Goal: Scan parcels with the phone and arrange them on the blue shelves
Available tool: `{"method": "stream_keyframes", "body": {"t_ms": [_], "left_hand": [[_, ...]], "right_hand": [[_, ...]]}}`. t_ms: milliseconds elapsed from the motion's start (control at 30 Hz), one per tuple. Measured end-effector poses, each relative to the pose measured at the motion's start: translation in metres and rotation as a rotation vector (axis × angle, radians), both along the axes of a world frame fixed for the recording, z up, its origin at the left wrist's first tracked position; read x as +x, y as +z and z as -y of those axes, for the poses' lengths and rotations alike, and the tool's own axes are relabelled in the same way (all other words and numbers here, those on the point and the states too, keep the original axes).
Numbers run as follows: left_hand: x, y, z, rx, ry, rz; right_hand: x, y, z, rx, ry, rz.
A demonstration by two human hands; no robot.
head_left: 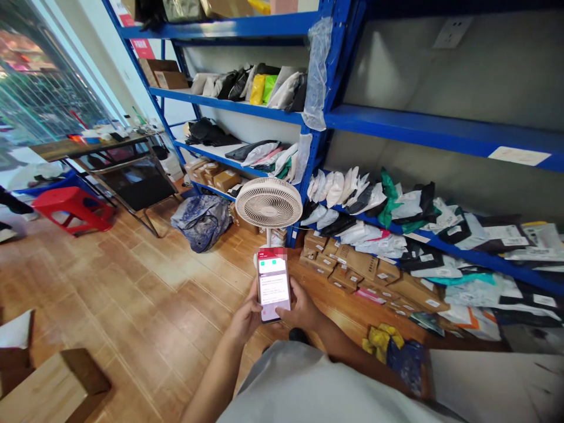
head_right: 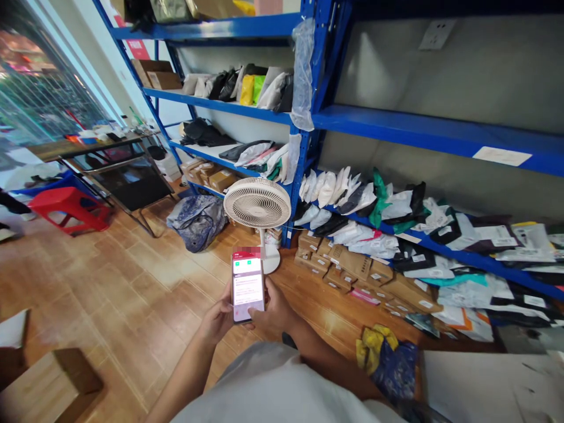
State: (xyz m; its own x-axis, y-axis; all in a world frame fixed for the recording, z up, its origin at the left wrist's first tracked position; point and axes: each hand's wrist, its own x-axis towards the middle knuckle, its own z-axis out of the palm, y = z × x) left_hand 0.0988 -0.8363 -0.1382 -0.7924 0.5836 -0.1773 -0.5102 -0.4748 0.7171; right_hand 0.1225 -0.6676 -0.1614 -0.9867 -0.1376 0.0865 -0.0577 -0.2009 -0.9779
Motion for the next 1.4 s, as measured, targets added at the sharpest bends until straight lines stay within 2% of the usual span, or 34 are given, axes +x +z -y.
{"method": "stream_keyframes", "body": {"t_ms": [167,367,633,733,933,1000,1100,1167,1233,1400], "left_hand": [[-0.002,-0.001,0.0,0.014,0.016,-0.018],[-0.004,0.003,0.0,0.025,0.017,-0.027],[-0.012,-0.013,0.005,0.002,-0.043,-0.019],[-0.015,-0.013,0.005,0.012,-0.002,-0.028],[-0.018,-0.01,0.009,-0.001,-0.049,0.0],[-0.02,-0.014,0.011,0.004,-0.06,-0.001],[-0.023,-0.021,0.012,0.009,-0.102,-0.023],[-0.024,-0.024,0.012,0.015,-0.135,-0.039],[-0.025,-0.025,0.012,0.019,-0.158,-0.048],[-0.025,-0.022,0.012,0.028,-0.189,-0.047]], "right_hand": [[-0.002,0.002,-0.003,-0.071,0.058,0.014],[-0.005,-0.002,-0.002,-0.097,0.062,0.017],[-0.01,-0.003,-0.003,-0.103,0.105,0.045],[-0.013,-0.001,-0.002,-0.105,0.113,0.044],[-0.019,0.0,0.002,-0.078,0.116,0.041],[-0.022,0.004,0.003,0.018,0.037,-0.053],[-0.026,0.014,0.004,0.405,-0.208,-0.324],[-0.029,0.02,0.003,0.628,-0.312,-0.445],[-0.032,0.025,0.002,0.717,-0.351,-0.503],[-0.037,0.029,-0.001,0.769,-0.412,-0.552]]}}
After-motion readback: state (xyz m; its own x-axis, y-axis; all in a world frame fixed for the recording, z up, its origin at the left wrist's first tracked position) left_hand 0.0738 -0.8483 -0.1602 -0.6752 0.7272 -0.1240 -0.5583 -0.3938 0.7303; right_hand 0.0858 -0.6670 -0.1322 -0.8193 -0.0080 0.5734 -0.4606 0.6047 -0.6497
